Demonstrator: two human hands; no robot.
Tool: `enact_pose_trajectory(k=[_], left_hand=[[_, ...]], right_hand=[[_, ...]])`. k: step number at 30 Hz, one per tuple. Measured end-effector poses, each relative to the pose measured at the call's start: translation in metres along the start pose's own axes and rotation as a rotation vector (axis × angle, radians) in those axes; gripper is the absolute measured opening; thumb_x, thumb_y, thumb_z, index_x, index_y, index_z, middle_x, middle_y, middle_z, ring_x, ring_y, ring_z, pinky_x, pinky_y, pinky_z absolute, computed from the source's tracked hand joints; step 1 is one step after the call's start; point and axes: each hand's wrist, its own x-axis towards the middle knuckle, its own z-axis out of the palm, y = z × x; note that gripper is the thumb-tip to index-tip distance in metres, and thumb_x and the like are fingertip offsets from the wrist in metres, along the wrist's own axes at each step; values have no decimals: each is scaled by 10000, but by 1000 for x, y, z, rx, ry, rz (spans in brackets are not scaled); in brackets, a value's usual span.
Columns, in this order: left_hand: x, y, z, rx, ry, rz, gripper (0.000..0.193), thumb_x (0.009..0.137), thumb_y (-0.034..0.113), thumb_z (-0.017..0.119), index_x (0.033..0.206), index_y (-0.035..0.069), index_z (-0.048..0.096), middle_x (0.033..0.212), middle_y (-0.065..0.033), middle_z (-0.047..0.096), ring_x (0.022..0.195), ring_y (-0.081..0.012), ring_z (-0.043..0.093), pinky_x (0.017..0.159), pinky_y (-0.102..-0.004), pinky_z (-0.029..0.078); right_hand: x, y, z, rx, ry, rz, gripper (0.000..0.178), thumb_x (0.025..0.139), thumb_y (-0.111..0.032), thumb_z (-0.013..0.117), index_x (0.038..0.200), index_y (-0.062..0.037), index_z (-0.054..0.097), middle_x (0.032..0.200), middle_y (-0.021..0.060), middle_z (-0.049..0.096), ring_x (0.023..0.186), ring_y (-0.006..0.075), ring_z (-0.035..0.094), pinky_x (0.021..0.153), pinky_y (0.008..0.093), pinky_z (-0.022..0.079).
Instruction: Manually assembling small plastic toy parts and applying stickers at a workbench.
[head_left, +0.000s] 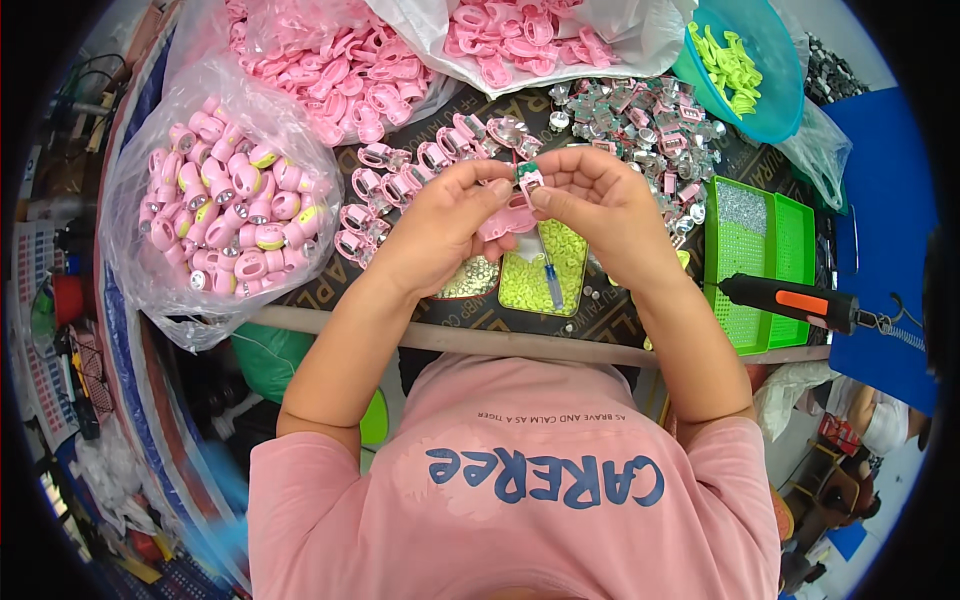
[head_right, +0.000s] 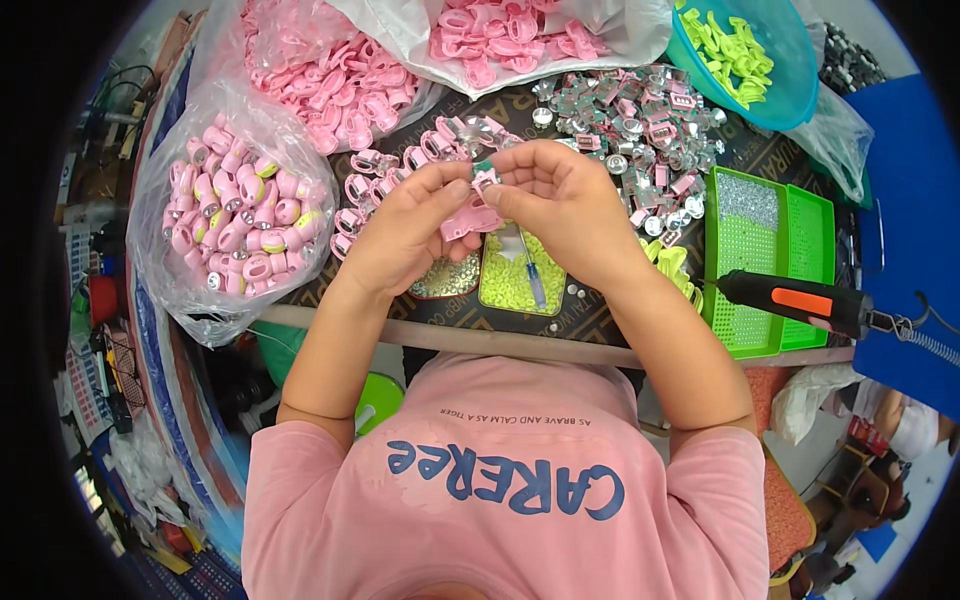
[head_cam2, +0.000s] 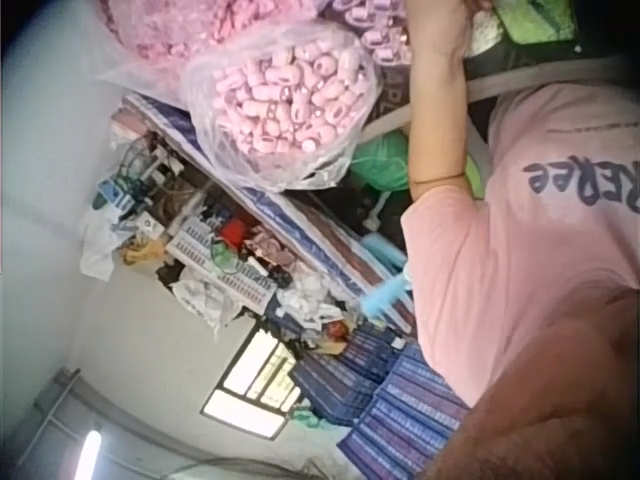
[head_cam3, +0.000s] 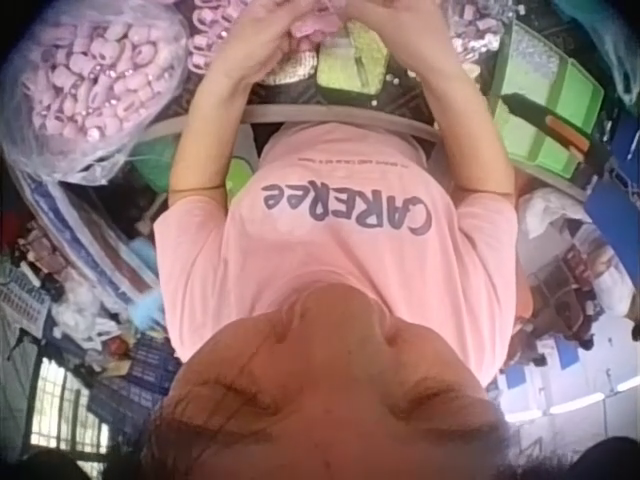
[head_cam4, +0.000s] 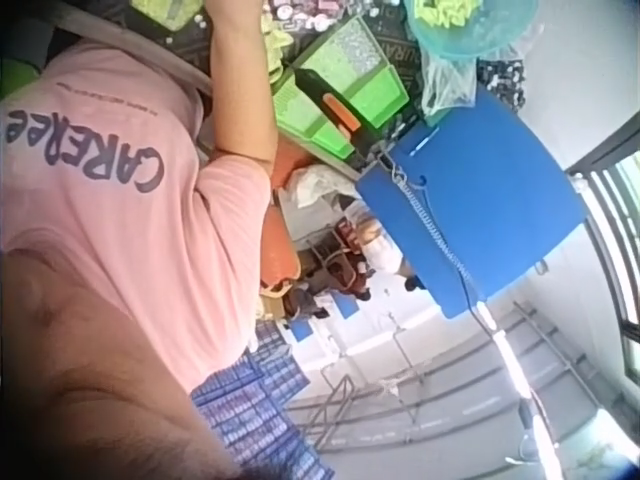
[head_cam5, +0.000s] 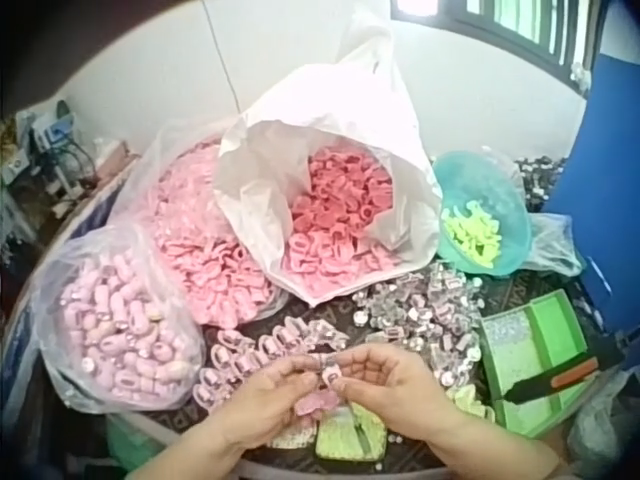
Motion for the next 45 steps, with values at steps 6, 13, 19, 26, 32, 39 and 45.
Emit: enact_pose_trajectory(k=[6,13,19,26,32,39,45], left_hand=[[-15,-16,9,158,5,200,367,995,84,679,1328,15,542,1095,-69,695,978,-132,676,768,-274,558],[-9,-23,-8,68,-75,183,367,1062,150,596,1384,-13,533,1139,-91,697,1029,-168,692,840,-286,580],[-6,-25,-10,-104,-123,111,346,1075,177,575,1352,-29,561,1152,-130,700,1021,-212,712,889,-332,599],[-6,-27,-4,-88,-84,138,349,1067,206,590,1313,-41,600,1124,-122,706,1017,-205,714,888,-336,620],[-3,-31,-6,-99,-69,139,338,1067,196,590,1307,-42,602,1111,-125,710,990,-203,717,883,-340,624],[-7,-34,3,-60,-5,182,332,1065,183,589,1308,-43,604,1143,-137,706,999,-209,717,888,-351,625],[-5,-34,3,-87,-28,193,349,1064,209,596,1312,-36,605,1177,-137,699,1042,-211,711,906,-365,616]], right_hand=[[-8,8,6,-2,122,8,306,906,2,747,1187,53,638,1020,86,716,914,121,702,809,257,585],[-9,-7,0,-82,21,-1,277,889,2,765,1145,51,672,993,73,720,874,98,693,767,240,583],[-12,-24,5,-569,-103,-60,255,875,-8,786,1121,33,732,1029,76,729,936,128,700,847,275,584],[-16,-21,7,-686,-67,-81,265,854,-31,798,1111,20,757,1002,107,741,889,133,699,810,279,584],[-18,-21,7,-846,-81,-247,259,845,-14,790,1103,-13,768,933,114,736,842,144,704,741,282,565],[-19,-11,0,-629,-55,-330,233,846,-27,770,1079,-39,780,828,155,696,722,299,688,643,366,543],[-17,-14,3,-835,-51,-507,231,845,7,758,1070,-40,784,849,140,707,759,272,705,649,346,551]])
